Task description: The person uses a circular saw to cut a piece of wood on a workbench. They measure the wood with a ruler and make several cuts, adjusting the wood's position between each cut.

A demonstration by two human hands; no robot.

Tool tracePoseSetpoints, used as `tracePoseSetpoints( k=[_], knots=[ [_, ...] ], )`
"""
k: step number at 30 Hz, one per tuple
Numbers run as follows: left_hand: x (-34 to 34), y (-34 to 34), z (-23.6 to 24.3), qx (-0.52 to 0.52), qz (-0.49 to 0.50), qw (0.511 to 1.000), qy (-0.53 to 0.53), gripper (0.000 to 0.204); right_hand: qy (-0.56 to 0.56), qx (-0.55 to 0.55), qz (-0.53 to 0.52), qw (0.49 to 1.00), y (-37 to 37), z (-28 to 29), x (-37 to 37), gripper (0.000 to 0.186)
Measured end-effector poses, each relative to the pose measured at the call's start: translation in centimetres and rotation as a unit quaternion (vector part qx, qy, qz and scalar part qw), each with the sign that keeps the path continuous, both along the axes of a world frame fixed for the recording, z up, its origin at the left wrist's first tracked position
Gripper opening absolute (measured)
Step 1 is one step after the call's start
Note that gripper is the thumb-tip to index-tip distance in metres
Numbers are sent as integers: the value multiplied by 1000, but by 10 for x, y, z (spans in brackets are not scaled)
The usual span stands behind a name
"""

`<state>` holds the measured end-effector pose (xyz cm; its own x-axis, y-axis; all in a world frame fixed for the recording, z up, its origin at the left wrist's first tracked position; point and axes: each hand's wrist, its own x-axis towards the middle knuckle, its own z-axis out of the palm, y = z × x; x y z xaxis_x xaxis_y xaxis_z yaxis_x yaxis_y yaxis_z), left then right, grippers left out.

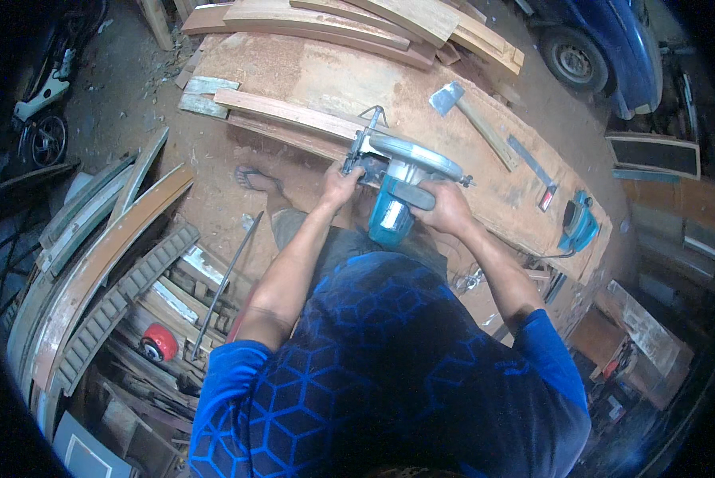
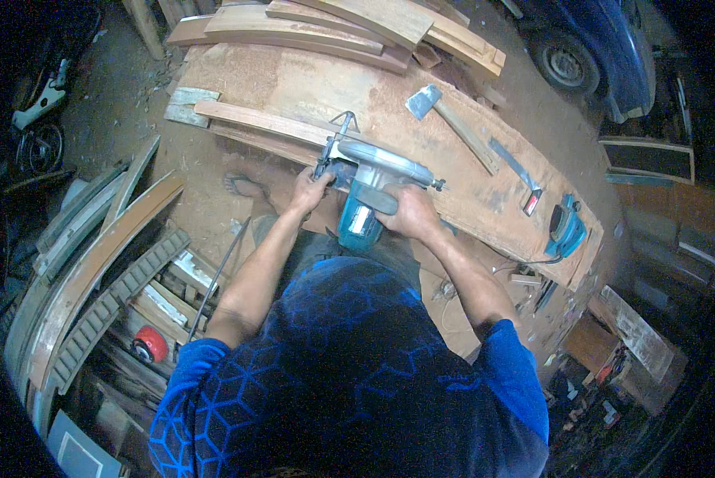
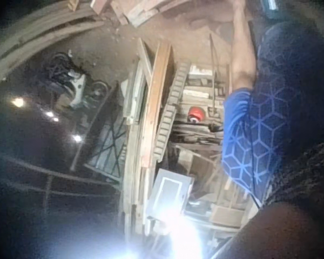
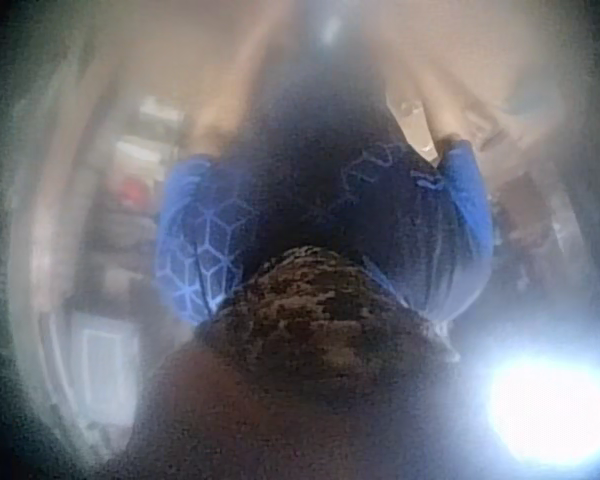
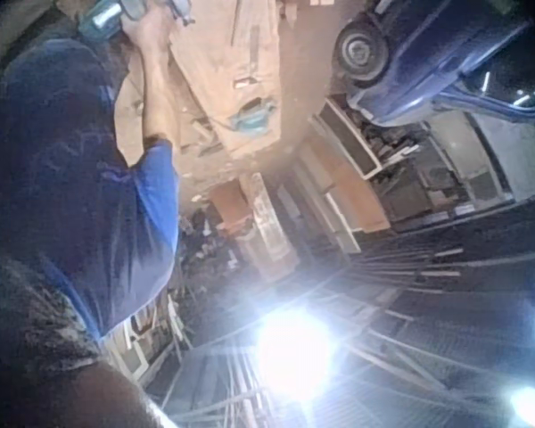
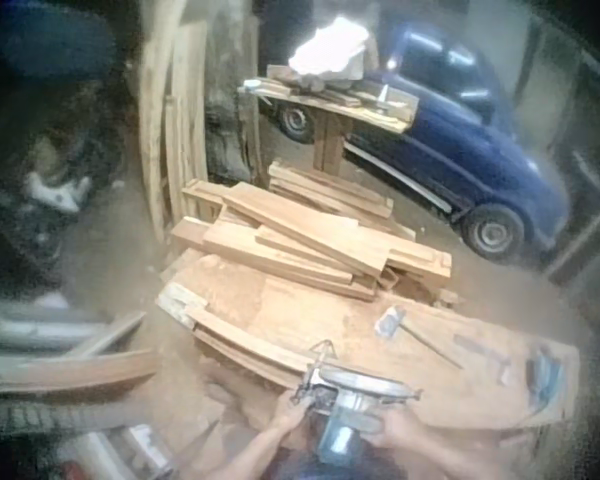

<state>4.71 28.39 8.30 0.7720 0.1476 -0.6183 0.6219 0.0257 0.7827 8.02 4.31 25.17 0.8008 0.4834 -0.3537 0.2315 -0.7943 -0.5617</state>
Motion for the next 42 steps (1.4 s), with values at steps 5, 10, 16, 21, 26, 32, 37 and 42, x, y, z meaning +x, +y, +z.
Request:
tracePoseSetpoints(
  k=[5, 10, 16, 21, 26, 32, 37, 42],
  knots=[
    [0, 0, 0, -12, 22, 1000, 6, 28, 7, 17, -5, 1000, 2, 1, 1, 35],
    [3, 5, 17, -34, 21, 999, 1, 27, -6, 26, 8, 1000, 4, -7, 2, 36],
    [4, 19, 10, -10, 4, 1000, 10, 25, -8, 24, 29, 999, 13, -5, 5, 36],
    [3, 31, 6, 5, -17, 1000, -1, 28, 3, 28, 24, 999, 22, 1, 5, 33],
    [5, 38, 5, 1, -20, 1000, 3, 28, 7, 77, 30, 997, 26, 1, 8, 29],
    [6, 45, 9, -3, -14, 1000, -3, 25, -1, 78, 21, 997, 29, -3, 7, 27],
    [7, 43, 19, 23, -7, 1000, -2, 25, 5, 75, 23, 997, 33, -6, 9, 29],
    [10, 51, 16, 23, -8, 1000, 10, 26, 6, 72, 25, 997, 38, -5, 11, 28]
  ],
)
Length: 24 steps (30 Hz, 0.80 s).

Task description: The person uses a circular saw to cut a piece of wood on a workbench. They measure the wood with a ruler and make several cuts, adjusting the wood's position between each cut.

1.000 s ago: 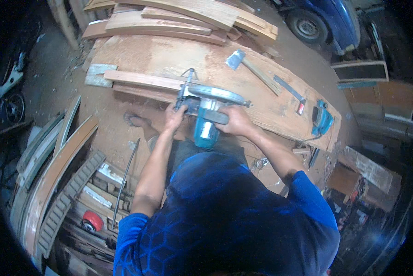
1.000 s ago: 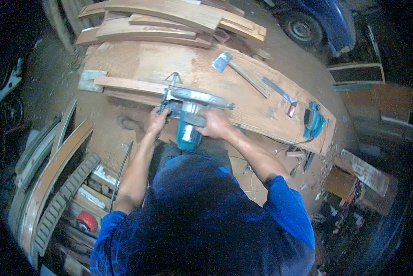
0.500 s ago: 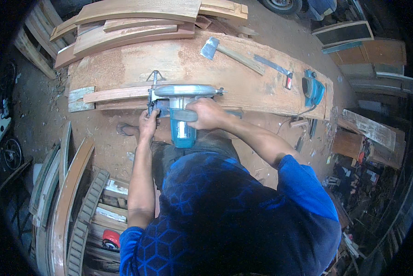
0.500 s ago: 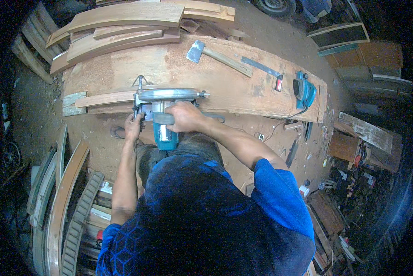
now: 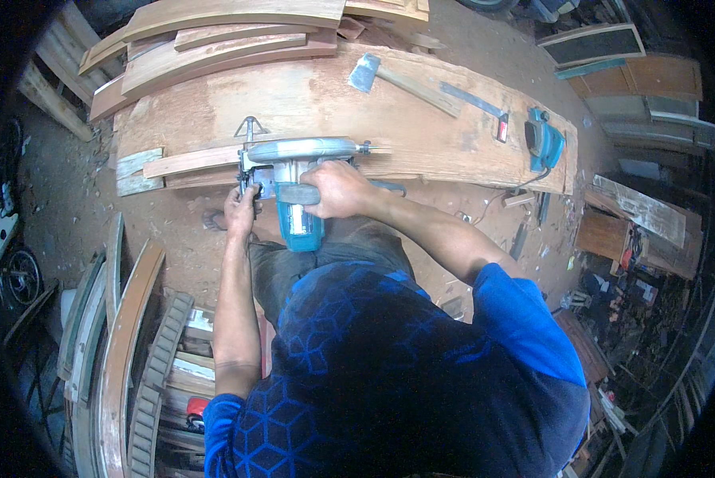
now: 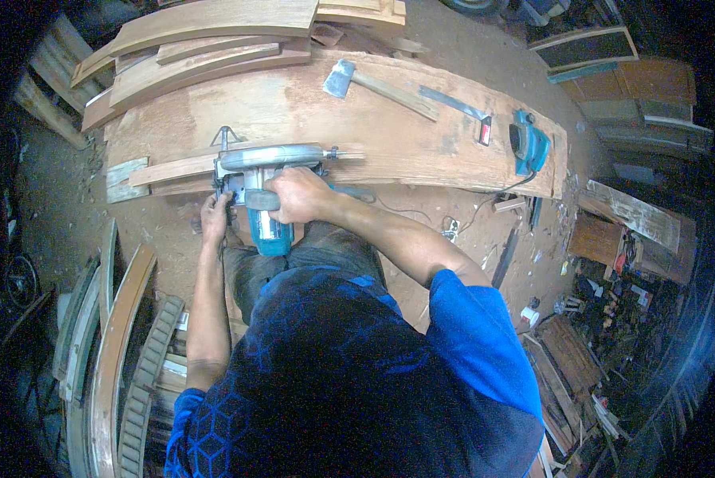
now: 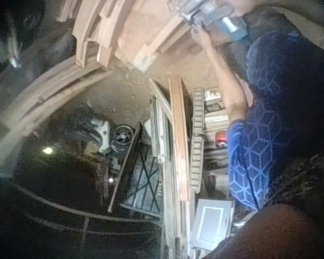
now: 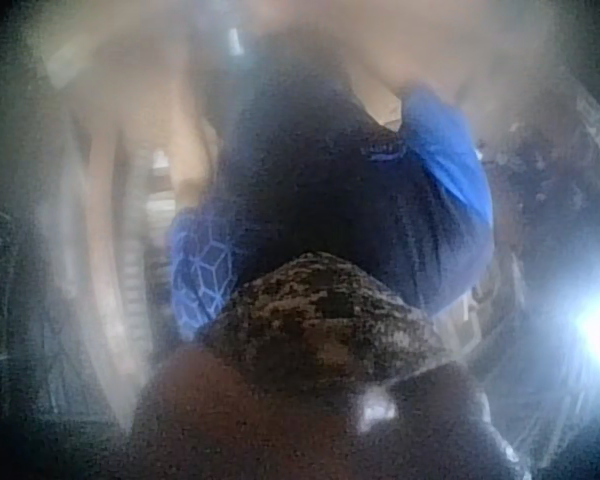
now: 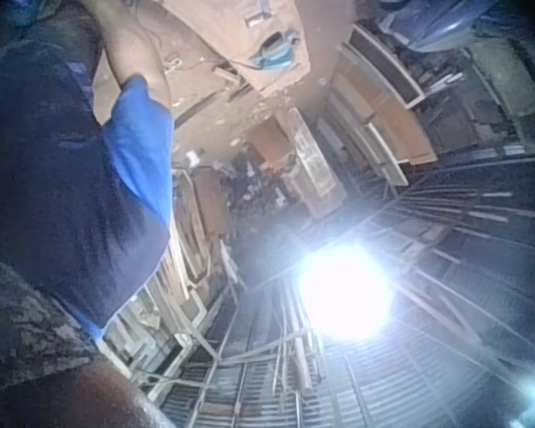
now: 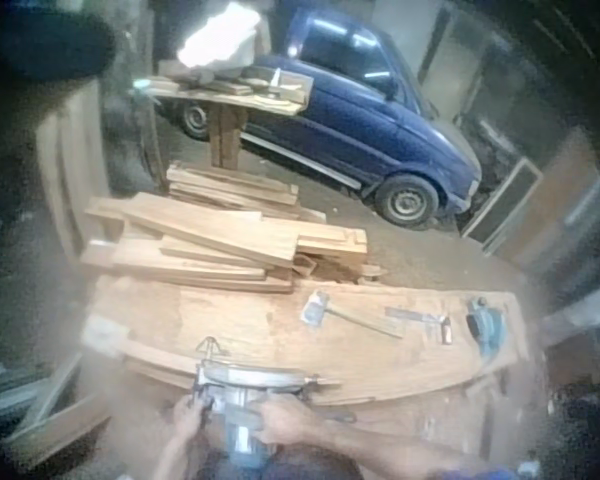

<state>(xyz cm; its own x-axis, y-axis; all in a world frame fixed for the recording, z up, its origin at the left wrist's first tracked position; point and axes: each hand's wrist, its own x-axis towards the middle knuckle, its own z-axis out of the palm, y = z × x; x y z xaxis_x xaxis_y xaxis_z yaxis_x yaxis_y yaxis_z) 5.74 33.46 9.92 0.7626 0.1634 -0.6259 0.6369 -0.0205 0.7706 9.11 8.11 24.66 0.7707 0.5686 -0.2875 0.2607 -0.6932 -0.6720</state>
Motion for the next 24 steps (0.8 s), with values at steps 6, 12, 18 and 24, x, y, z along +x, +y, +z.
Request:
tracePoseSetpoints(
  k=[6, 12, 18, 24],
  knots=[
    [1, 6, -2, -18, 20, 999, 23, 29, -19, 21, 2, 1000, 4, -5, 3, 30],
    [6, 19, -9, -6, 22, 1000, -4, 31, -20, 10, 4, 1000, 20, -2, 8, 28],
    [13, 48, -12, -52, 41, 998, -13, 25, -2, -8, -23, 1000, 52, -11, 13, 30],
    [16, 64, -7, -54, 54, 997, -17, 26, -53, 14, -15, 998, 70, -7, 16, 22]
  ],
)
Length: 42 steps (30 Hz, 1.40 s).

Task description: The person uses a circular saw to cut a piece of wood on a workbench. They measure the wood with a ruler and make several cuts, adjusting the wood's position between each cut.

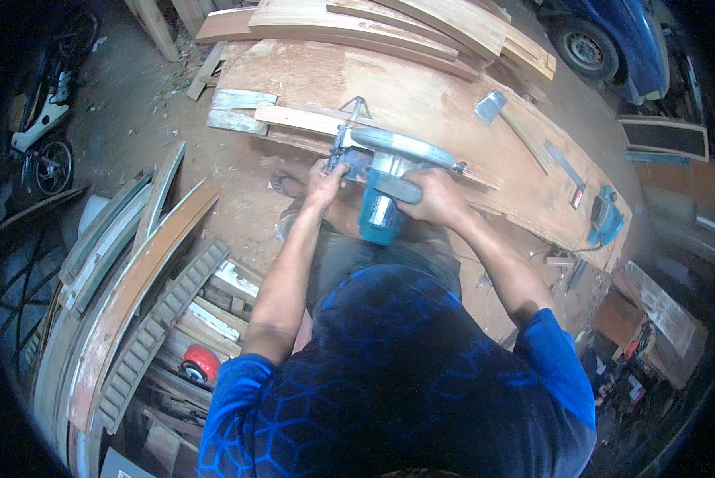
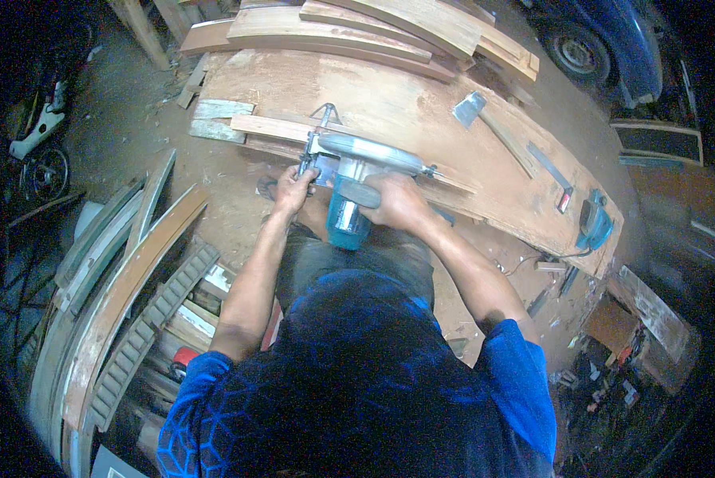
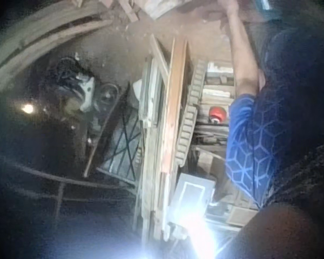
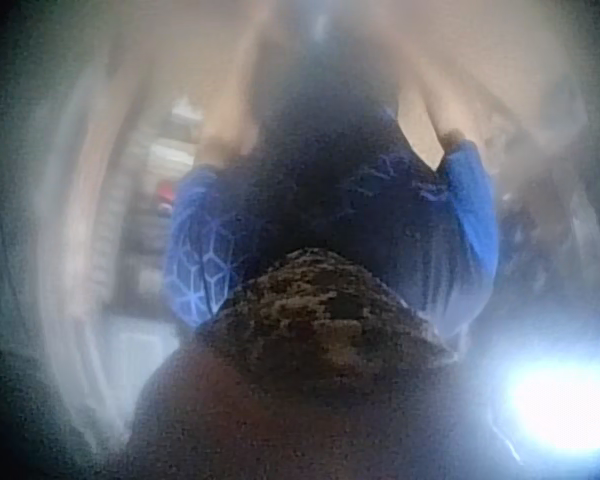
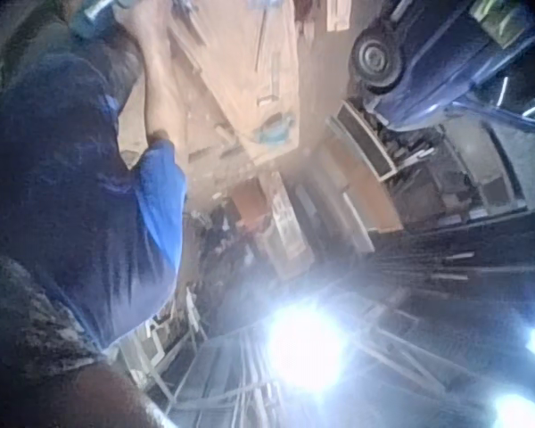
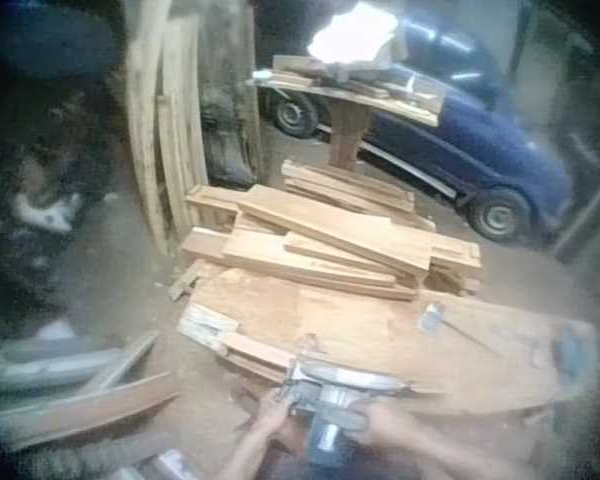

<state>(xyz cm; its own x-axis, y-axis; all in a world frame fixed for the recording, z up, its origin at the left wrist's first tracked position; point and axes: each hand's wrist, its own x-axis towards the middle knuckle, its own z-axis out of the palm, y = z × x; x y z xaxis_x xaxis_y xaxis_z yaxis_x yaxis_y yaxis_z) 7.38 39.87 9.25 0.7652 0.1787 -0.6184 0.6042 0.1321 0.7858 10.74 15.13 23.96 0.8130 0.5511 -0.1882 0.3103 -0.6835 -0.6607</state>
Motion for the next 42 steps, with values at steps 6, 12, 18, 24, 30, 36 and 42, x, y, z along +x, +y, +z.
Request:
tracePoseSetpoints(
  k=[6, 12, 18, 24, 30, 36, 42],
  knots=[
    [5, 22, 1, -4, -7, 999, 42, 26, 12, 3, 18, 1000, 17, 0, 6, 21],
    [10, 45, 4, 27, -25, 998, 53, 24, 52, 35, 22, 998, 38, 2, 14, 23],
    [12, 62, -2, 27, -12, 999, 37, 26, 26, 46, 22, 998, 60, 0, 16, 22],
    [17, 88, -10, 27, -7, 1000, 13, 30, 15, 1, 12, 1000, 84, -9, 21, 26],
    [21, 112, -10, 9, 15, 1000, 7, 33, 48, -9, 15, 999, 111, -8, 29, 31],
    [26, 139, -16, 32, 8, 999, 13, 36, 61, -2, 26, 998, 141, -6, 38, 30],
    [30, 165, -22, 40, 9, 999, 9, 36, 51, -3, 17, 999, 170, -2, 43, 31]
  ],
)
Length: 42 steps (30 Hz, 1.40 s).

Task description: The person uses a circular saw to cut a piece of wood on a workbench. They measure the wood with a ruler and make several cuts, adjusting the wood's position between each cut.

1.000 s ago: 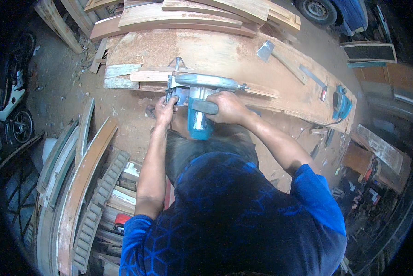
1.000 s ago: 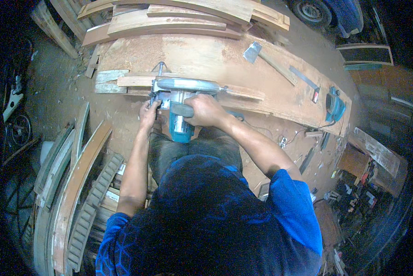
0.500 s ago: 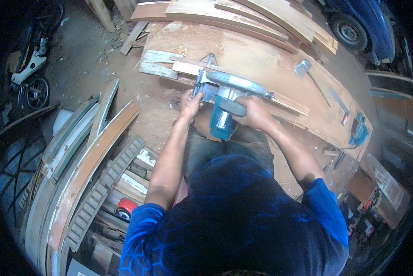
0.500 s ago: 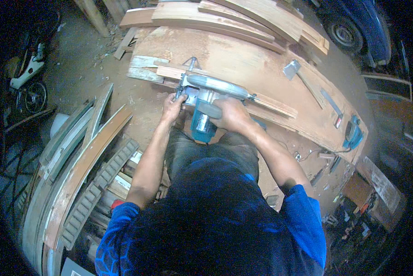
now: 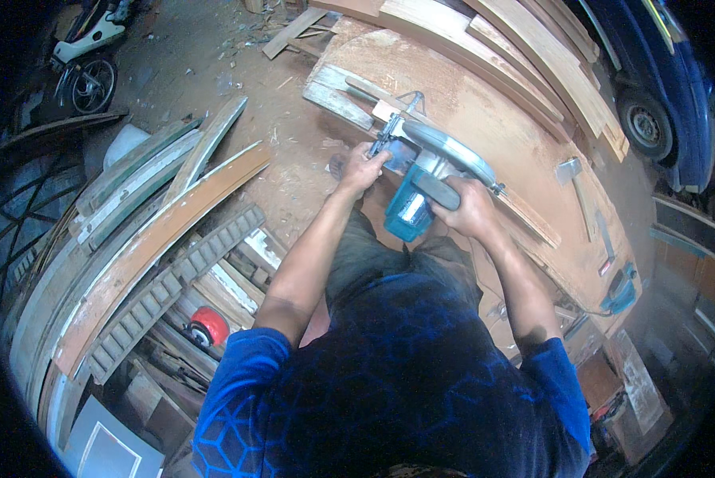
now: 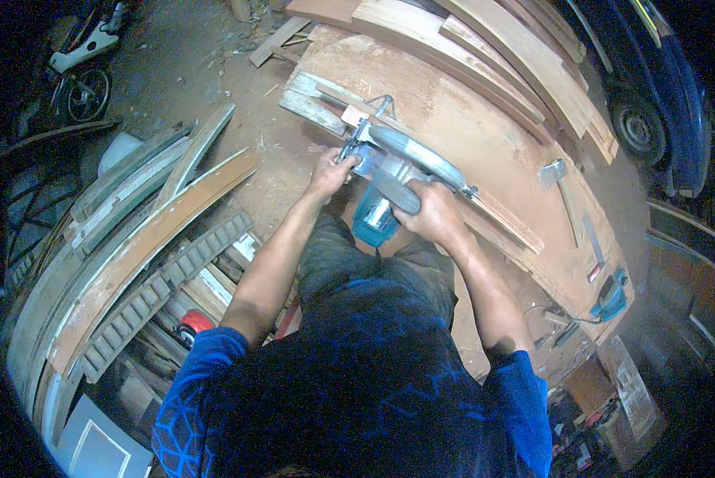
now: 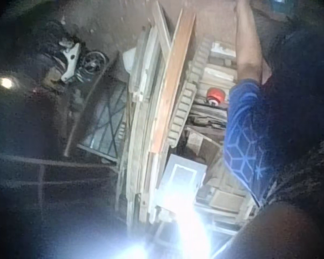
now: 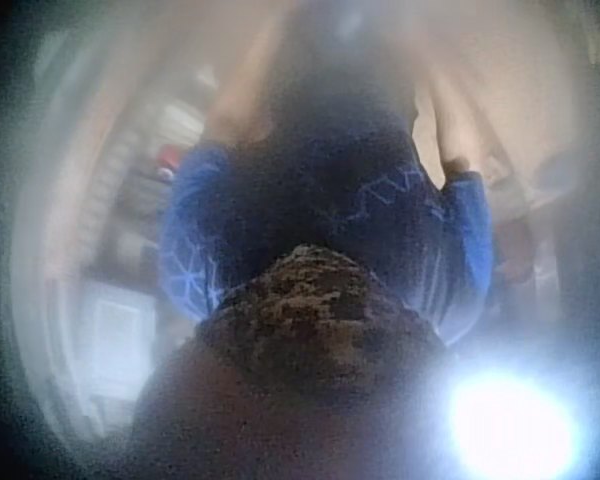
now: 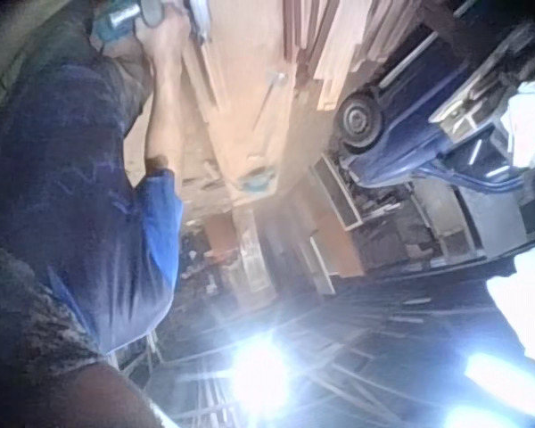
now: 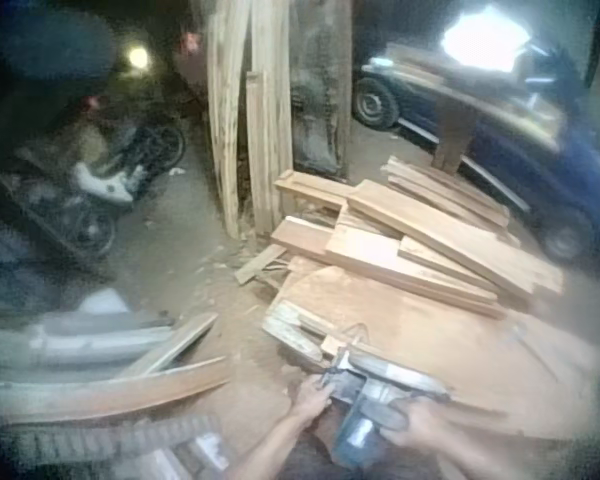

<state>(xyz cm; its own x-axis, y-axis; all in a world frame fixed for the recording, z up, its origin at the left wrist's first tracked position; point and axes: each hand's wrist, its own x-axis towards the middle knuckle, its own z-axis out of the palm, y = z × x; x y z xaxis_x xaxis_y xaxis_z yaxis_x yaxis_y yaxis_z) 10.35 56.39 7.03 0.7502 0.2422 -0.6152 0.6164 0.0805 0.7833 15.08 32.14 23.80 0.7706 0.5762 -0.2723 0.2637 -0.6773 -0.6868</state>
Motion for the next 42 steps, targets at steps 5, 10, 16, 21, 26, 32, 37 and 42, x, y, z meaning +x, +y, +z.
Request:
tracePoseSetpoints(
  k=[5, 10, 16, 21, 26, 32, 37, 42],
  knots=[
    [4, 16, 2, -16, 20, 1000, -10, 24, 15, 5, -3, 1000, 21, 3, 6, 31],
    [8, 38, -2, -6, 8, 1000, -17, 35, 18, 7, 13, 1000, 37, -3, 11, 34],
    [16, 58, 15, -8, -7, 1000, 28, 34, 8, 3, 25, 1000, 52, -10, 14, 32],
    [18, 77, 4, 11, -10, 1000, 18, 33, 12, -16, 41, 999, 71, 1, 21, 39],
    [23, 90, 10, 0, -3, 1000, 15, 29, 29, -17, 41, 999, 86, -2, 26, 36],
    [27, 108, 12, -10, 10, 1000, 6, 26, 13, -9, 44, 999, 106, -13, 29, 37],
    [30, 129, 5, 4, 12, 1000, 5, 28, 21, 12, 40, 999, 127, -16, 34, 39],
    [35, 146, 8, 6, 11, 1000, -19, 29, 49, -7, 19, 999, 147, -3, 40, 41]
  ],
)
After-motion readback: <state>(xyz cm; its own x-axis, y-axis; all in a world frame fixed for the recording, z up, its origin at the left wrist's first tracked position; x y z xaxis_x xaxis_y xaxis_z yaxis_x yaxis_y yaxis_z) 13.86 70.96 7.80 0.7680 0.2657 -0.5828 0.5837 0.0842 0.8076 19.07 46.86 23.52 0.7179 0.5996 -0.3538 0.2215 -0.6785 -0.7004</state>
